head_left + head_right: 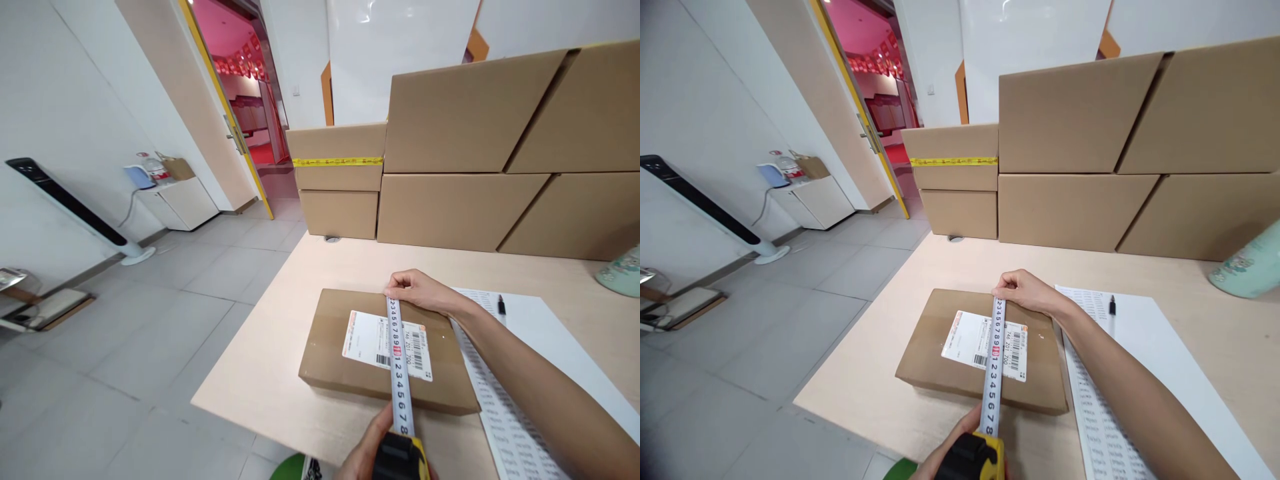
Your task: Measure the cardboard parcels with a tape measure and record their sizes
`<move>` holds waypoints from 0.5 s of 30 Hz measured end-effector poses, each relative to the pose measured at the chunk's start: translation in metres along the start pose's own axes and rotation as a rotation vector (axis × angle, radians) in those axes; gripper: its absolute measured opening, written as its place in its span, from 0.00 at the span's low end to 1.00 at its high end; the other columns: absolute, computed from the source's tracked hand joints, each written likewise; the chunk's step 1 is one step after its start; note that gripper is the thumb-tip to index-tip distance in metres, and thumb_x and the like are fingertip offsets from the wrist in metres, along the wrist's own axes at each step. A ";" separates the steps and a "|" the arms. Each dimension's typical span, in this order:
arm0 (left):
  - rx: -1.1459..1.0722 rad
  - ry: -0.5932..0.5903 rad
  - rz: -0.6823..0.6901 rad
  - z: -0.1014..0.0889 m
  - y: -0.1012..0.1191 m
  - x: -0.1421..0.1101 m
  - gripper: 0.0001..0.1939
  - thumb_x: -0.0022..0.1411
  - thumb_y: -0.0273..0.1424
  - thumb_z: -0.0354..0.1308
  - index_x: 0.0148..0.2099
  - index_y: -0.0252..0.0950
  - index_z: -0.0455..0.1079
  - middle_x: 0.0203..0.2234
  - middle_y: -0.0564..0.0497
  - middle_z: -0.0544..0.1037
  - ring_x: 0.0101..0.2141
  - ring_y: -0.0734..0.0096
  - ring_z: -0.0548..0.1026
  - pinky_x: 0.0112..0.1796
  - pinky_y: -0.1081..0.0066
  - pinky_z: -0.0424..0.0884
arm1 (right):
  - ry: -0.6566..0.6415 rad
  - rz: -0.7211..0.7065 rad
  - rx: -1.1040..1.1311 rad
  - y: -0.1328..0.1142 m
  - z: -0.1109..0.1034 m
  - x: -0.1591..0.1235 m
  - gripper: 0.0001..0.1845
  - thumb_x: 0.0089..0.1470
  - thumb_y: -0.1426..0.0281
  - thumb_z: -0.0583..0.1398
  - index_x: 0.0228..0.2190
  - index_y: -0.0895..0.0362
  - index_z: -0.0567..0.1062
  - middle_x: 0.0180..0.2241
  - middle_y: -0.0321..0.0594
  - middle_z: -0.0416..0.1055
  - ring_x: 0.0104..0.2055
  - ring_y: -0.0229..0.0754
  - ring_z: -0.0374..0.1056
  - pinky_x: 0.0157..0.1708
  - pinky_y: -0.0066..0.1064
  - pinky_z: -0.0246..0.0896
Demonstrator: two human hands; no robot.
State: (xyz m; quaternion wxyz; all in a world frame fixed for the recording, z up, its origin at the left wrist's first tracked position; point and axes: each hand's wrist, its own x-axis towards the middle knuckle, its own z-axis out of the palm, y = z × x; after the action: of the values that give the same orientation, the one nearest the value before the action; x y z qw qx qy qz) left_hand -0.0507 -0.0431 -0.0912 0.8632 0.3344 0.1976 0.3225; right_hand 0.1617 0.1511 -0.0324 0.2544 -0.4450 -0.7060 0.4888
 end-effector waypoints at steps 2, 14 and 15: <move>0.008 0.000 -0.002 0.001 0.000 0.001 0.42 0.53 0.34 0.66 0.66 0.41 0.52 0.43 0.40 0.78 0.46 0.55 0.74 0.48 0.60 0.62 | 0.001 -0.005 -0.008 0.002 0.000 0.000 0.17 0.48 0.56 0.62 0.23 0.58 0.72 0.25 0.34 0.69 0.28 0.37 0.62 0.31 0.29 0.54; 0.008 -0.018 0.011 -0.001 -0.001 0.002 0.43 0.52 0.35 0.66 0.66 0.39 0.51 0.42 0.40 0.78 0.45 0.54 0.75 0.48 0.59 0.62 | 0.007 -0.004 -0.031 0.003 0.000 0.002 0.17 0.48 0.56 0.62 0.23 0.58 0.72 0.24 0.34 0.69 0.27 0.37 0.61 0.30 0.29 0.54; 0.007 -0.025 0.016 -0.001 -0.002 0.003 0.43 0.52 0.36 0.66 0.66 0.39 0.50 0.42 0.39 0.78 0.46 0.54 0.75 0.48 0.58 0.62 | 0.006 -0.004 -0.034 0.003 0.000 0.002 0.17 0.48 0.56 0.62 0.23 0.58 0.72 0.24 0.34 0.69 0.27 0.37 0.61 0.30 0.29 0.54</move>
State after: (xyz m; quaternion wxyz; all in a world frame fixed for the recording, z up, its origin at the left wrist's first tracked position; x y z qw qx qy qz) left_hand -0.0486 -0.0418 -0.0933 0.8620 0.3429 0.1851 0.3243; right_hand 0.1619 0.1532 -0.0353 0.2497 -0.4495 -0.7143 0.4748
